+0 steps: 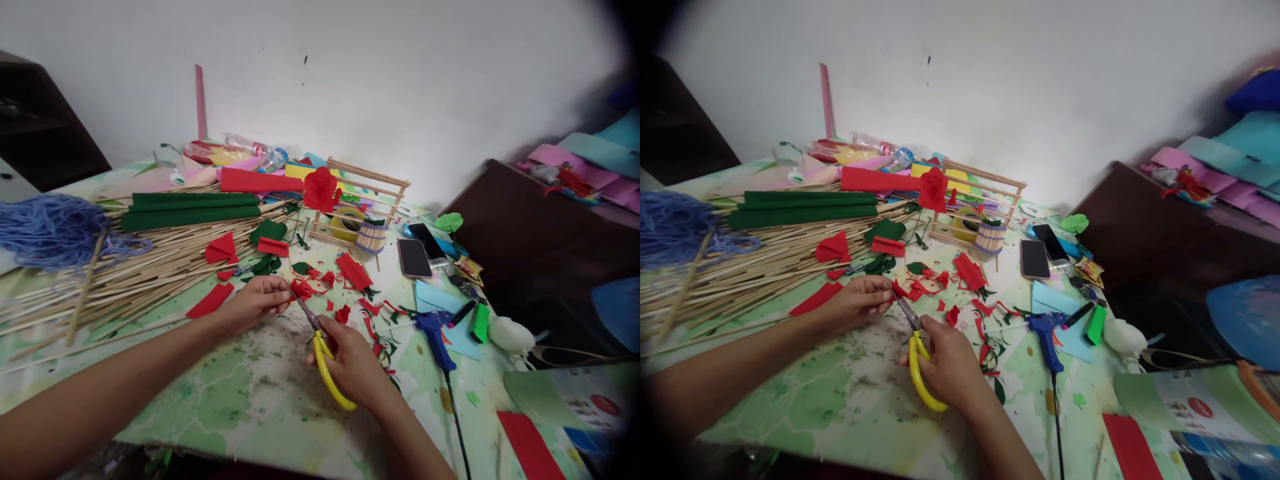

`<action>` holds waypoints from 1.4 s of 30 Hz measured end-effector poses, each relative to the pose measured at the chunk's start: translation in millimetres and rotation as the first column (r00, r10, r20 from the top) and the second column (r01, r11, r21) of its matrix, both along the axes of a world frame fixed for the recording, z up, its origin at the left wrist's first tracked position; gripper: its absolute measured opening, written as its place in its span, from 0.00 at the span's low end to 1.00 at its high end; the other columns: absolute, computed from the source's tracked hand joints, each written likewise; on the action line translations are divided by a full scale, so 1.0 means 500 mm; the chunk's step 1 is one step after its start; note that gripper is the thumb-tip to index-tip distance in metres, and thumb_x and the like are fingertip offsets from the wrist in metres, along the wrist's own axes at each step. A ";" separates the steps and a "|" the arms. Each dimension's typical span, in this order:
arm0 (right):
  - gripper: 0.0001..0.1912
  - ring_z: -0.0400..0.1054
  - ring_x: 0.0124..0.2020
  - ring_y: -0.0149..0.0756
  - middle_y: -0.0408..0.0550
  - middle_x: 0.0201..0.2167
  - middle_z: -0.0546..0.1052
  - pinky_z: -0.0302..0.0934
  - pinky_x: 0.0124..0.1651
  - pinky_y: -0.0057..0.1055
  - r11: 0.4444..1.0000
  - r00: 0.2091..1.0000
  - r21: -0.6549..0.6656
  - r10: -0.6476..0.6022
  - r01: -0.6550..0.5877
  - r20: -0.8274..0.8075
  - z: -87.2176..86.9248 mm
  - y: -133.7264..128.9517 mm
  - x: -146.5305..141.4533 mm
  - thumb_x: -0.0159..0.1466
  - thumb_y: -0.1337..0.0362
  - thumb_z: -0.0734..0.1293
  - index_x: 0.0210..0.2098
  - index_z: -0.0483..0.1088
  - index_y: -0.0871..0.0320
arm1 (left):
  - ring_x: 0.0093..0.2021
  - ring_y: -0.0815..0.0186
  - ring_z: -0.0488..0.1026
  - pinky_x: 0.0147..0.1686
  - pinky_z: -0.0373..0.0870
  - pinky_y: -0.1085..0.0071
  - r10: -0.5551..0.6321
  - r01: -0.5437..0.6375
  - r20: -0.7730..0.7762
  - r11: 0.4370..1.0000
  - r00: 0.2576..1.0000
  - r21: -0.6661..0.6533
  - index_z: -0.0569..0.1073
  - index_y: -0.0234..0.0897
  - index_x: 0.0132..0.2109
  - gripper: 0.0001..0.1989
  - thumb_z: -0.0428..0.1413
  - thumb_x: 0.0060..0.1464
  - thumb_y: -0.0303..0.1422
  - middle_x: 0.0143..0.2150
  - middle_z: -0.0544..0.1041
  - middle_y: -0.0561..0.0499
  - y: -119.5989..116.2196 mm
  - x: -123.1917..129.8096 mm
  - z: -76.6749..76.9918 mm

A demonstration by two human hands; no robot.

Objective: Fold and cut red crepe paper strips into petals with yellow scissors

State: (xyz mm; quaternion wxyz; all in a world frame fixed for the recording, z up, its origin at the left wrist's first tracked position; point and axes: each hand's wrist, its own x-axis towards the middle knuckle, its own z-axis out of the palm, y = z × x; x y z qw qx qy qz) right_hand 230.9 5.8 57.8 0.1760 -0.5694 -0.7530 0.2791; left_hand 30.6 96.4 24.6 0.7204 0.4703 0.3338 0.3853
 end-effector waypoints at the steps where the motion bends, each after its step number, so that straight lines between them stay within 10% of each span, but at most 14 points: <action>1: 0.08 0.58 0.24 0.30 0.40 0.25 0.67 0.47 0.26 0.24 1.000 1.000 -0.003 -0.001 0.001 0.006 0.001 0.000 0.000 0.60 0.57 0.64 0.35 0.65 0.55 | 0.16 0.75 0.56 0.17 0.45 0.76 -0.001 0.001 0.001 1.000 1.000 -0.001 0.72 0.33 0.25 0.10 0.63 0.43 0.35 0.16 0.69 0.54 0.001 -0.001 0.001; 20: 0.10 0.59 0.23 0.29 0.39 0.21 0.67 0.47 0.25 0.23 0.997 0.999 -0.083 0.009 -0.013 -0.039 -0.008 0.001 0.016 0.62 0.56 0.62 0.30 0.65 0.56 | 0.15 0.74 0.57 0.16 0.47 0.76 -0.119 0.125 -0.170 0.992 0.978 0.025 0.75 0.34 0.27 0.07 0.61 0.46 0.34 0.15 0.69 0.54 0.022 -0.020 0.001; 42: 0.32 0.67 0.39 0.43 0.53 0.38 0.72 0.57 0.40 0.32 0.991 0.949 0.131 -0.035 -0.007 0.314 -0.014 0.004 0.012 0.58 0.49 0.65 0.58 0.60 0.57 | 0.20 0.72 0.66 0.21 0.61 0.77 -0.001 0.004 -0.034 0.996 0.999 0.091 0.76 0.33 0.30 0.10 0.65 0.43 0.35 0.21 0.75 0.51 0.007 -0.007 -0.010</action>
